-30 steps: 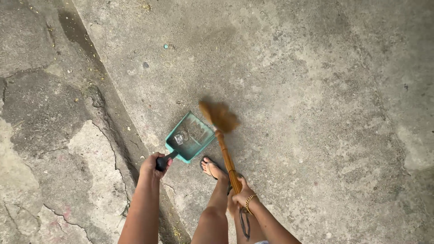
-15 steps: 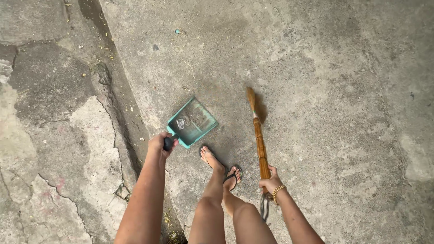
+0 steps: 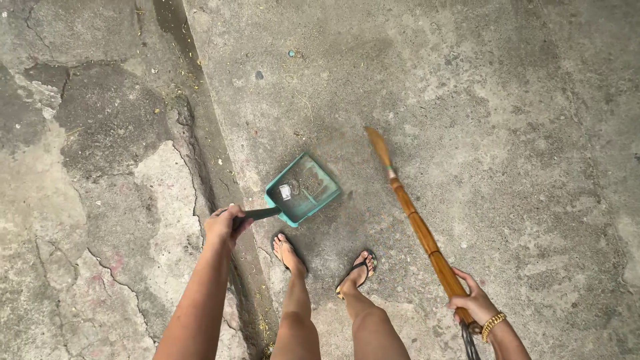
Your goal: Sweep the outdoor concrete floor with a broom and collect debris in a dustpan.
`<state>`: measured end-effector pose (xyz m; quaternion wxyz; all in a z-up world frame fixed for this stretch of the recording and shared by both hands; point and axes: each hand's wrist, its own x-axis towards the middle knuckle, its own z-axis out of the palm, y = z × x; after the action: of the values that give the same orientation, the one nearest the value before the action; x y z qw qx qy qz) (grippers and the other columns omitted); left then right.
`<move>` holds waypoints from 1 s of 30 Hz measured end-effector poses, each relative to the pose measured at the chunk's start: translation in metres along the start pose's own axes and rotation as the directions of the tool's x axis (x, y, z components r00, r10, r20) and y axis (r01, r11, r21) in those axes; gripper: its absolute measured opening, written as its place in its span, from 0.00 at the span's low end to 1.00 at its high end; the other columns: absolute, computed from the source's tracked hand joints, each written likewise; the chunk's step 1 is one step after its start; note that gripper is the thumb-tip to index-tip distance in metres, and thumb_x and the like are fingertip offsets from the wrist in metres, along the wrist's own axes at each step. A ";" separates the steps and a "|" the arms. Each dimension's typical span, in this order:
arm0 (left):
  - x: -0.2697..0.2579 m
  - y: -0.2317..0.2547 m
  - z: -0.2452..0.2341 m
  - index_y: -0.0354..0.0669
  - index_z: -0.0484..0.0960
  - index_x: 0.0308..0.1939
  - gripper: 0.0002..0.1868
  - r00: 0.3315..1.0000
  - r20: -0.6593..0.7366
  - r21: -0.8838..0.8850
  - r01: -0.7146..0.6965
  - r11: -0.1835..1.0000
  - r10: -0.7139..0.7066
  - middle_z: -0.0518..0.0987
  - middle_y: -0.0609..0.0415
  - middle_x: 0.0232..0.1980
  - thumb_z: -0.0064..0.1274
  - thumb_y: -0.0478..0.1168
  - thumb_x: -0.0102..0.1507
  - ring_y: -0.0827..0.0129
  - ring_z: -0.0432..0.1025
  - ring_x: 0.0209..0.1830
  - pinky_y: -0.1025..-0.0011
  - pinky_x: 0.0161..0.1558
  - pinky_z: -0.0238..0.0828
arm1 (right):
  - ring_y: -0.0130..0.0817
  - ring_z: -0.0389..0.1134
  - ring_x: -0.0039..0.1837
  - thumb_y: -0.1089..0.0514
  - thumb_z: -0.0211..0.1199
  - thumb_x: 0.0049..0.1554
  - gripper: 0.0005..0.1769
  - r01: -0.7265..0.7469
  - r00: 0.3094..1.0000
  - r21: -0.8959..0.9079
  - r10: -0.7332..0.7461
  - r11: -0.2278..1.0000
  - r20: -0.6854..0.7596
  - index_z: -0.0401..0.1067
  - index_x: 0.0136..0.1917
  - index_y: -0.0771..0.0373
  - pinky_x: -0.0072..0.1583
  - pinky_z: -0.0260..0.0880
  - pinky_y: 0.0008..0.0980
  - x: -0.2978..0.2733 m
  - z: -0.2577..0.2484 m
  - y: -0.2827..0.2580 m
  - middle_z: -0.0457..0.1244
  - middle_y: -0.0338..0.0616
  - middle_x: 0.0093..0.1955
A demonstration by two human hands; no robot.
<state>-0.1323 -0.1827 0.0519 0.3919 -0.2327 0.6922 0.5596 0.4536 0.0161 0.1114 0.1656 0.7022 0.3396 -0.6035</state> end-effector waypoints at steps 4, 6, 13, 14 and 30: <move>0.026 0.024 -0.030 0.26 0.73 0.34 0.10 0.998 0.044 0.059 0.048 0.997 -0.050 0.76 0.46 0.36 0.55 0.24 0.50 0.59 0.76 0.30 0.65 0.35 0.86 | 0.39 0.65 0.33 0.74 0.64 0.45 0.51 0.011 0.977 0.164 0.025 0.986 -0.212 0.47 0.77 0.56 0.34 0.69 0.35 0.027 0.042 -0.032 0.66 0.60 0.43; 0.030 0.031 -0.022 0.28 0.76 0.34 0.10 0.999 0.028 0.113 0.039 0.993 -0.042 0.76 0.47 0.35 0.56 0.24 0.50 0.62 0.75 0.30 0.67 0.34 0.86 | 0.40 0.66 0.34 0.75 0.63 0.45 0.52 0.005 0.979 0.223 0.040 0.975 -0.199 0.45 0.77 0.56 0.34 0.69 0.35 0.059 0.094 -0.044 0.65 0.60 0.45; 0.047 0.015 -0.006 0.35 0.80 0.35 0.14 1.000 0.008 0.258 -0.031 0.966 0.030 0.79 0.54 0.35 0.58 0.24 0.47 0.68 0.74 0.31 0.71 0.30 0.81 | 0.40 0.66 0.33 0.78 0.61 0.43 0.55 -0.123 0.989 0.018 0.121 0.992 0.089 0.43 0.78 0.51 0.32 0.69 0.34 -0.013 0.307 -0.067 0.63 0.55 0.46; 0.044 0.022 -0.003 0.35 0.80 0.35 0.14 0.999 0.013 0.252 -0.037 0.967 0.035 0.79 0.54 0.35 0.58 0.24 0.47 0.68 0.74 0.31 0.71 0.30 0.81 | 0.40 0.66 0.33 0.78 0.61 0.43 0.55 -0.115 0.990 0.019 0.113 0.993 0.085 0.43 0.78 0.51 0.32 0.69 0.34 -0.015 0.305 -0.062 0.63 0.55 0.46; 0.099 0.100 -0.045 0.31 0.80 0.41 0.15 1.000 -0.004 0.202 0.016 0.979 -0.016 0.80 0.45 0.40 0.57 0.24 0.49 0.63 0.77 0.33 0.71 0.34 0.85 | 0.40 0.64 0.32 0.70 0.66 0.45 0.53 0.066 0.971 0.169 -0.024 0.983 -0.239 0.48 0.79 0.50 0.33 0.67 0.35 0.035 0.083 -0.186 0.66 0.63 0.48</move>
<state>-0.2795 -0.1879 0.0346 0.4171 -0.1979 0.7441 0.4828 0.2683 0.1059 0.0927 0.0475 0.7727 0.3181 -0.5472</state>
